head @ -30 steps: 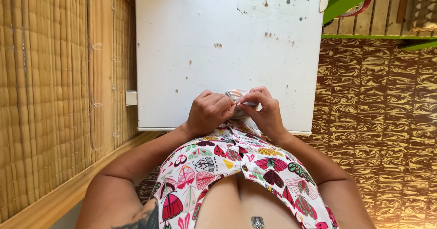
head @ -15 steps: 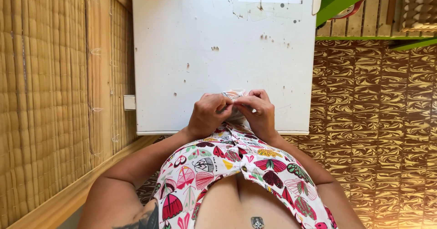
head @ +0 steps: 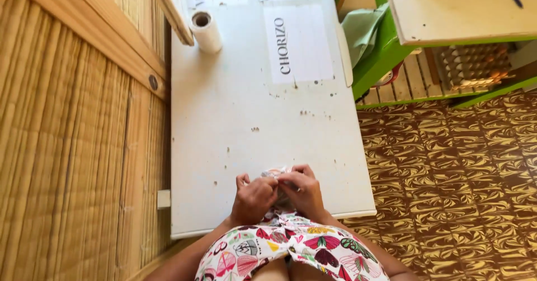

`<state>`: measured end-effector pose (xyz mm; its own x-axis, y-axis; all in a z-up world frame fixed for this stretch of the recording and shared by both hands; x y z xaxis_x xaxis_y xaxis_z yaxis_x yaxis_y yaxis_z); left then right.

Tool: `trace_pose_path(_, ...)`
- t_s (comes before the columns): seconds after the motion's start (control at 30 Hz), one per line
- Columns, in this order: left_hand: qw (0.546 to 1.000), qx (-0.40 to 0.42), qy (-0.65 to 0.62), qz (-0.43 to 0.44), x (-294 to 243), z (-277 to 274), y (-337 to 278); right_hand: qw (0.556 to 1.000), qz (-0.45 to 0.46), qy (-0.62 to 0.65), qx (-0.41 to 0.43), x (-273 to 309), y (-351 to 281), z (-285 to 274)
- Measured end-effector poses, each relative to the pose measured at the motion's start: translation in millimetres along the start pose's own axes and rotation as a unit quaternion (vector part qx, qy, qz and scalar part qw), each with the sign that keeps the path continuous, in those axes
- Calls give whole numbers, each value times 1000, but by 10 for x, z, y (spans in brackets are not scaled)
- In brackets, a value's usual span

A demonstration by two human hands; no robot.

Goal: The person transfers eggs from a carton into a plastic bag and ties the bag closed.

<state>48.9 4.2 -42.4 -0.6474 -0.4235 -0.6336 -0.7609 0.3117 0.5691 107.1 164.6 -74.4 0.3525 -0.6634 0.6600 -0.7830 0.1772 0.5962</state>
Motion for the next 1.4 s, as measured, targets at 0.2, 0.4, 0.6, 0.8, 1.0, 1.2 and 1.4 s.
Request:
trace_pose_path(0.2,984,100,21,148,-68,-124,140,996,46,69,42,88,22,-36)
trace_pose_path(0.4,975,214,10,62,172,59,264,998,56,27,14,-92,-203,-32)
trace_pose_path(0.6,971,224,-79,32,256,63,262,998,48,38,20,52,-89,-85)
trace_pose_path(0.8,960,259,-105,2,327,115,226,998,33,38,21,111,7,-68)
trace_pose_path(1.0,965,231,-112,-47,291,92,137,995,74,65,23,76,5,-60)
trace_pose_path(1.2,938,259,-190,-133,374,101,234,986,120,111,19,27,14,-63)
trace_pose_path(1.4,882,331,-249,-226,366,104,362,976,158,148,21,29,57,-67)
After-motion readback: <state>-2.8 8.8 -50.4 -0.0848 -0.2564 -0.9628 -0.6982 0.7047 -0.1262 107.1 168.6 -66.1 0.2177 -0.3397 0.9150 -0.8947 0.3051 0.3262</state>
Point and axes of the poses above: each hand's wrist, its own y-axis towards the middle knuckle, its own z-axis out of the palm, x = y × z, the point moved 3 cm from there along y, towards the middle knuckle, and after that the axes turned 14 degrees about -z, right-handed, at the moved point
